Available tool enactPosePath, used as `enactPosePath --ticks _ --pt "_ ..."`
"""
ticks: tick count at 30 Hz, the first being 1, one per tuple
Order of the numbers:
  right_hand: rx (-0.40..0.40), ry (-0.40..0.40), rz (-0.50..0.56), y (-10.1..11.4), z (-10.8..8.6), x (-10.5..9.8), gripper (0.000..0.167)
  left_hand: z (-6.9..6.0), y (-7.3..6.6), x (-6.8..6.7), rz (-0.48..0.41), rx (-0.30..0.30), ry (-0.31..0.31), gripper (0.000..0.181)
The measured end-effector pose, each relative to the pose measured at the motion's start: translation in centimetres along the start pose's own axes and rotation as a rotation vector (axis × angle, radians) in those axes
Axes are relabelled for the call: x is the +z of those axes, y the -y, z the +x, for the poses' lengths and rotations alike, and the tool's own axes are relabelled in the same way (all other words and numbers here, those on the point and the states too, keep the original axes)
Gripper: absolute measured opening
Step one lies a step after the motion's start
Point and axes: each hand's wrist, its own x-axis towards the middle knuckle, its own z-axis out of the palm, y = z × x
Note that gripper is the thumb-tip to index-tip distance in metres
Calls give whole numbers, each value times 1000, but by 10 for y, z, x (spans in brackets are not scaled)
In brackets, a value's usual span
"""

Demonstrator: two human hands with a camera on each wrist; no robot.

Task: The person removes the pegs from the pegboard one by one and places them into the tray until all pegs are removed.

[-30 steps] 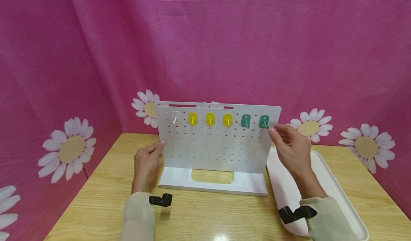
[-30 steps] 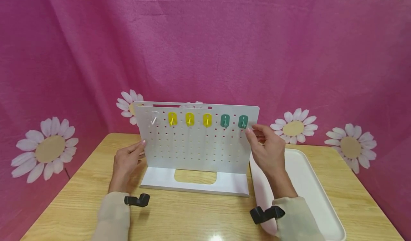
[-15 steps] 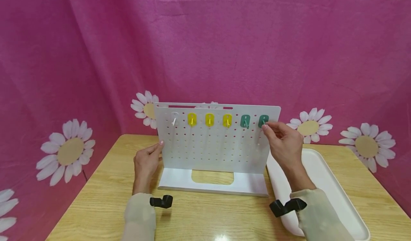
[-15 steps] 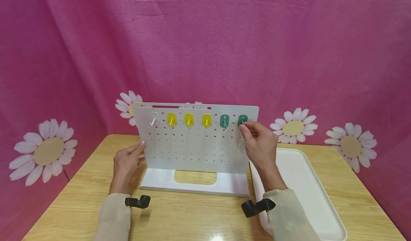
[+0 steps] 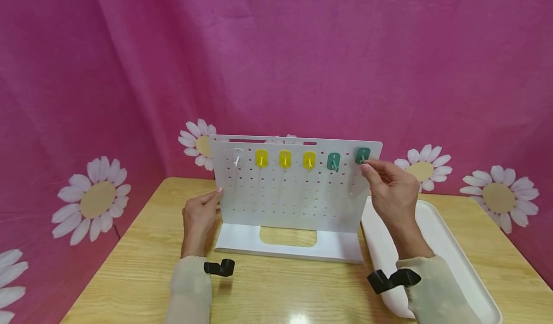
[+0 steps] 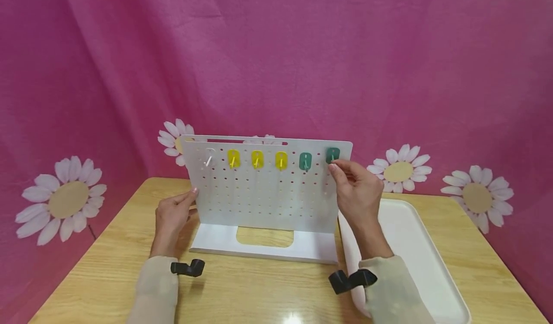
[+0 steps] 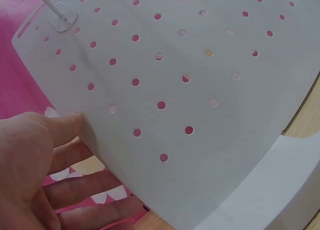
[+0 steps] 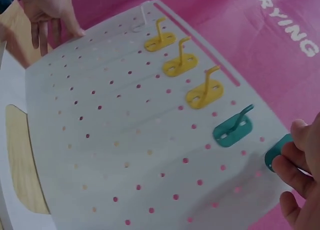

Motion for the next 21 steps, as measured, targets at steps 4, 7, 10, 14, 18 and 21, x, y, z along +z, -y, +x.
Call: enactPosePath --ticks 4,7,10,14,18,21 --pt "-27 -9 -28 6 1 -10 18 0 -1 0 2 7 -5 57" --pt "-30 -21 -49 6 1 -21 17 0 -2 1 -6 23 -10 56" --pt "-34 -25 -53 1 -1 -33 15 1 -1 1 -13 38 -21 53" --pt "-21 -5 -123 -8 -7 -50 18 2 0 2 -10 41 -30 52" --pt "20 25 -211 -19 -15 -64 19 2 1 2 0 32 -35 53" --pt "-16 68 -256 -31 -20 -74 16 1 1 2 3 21 -36 54"
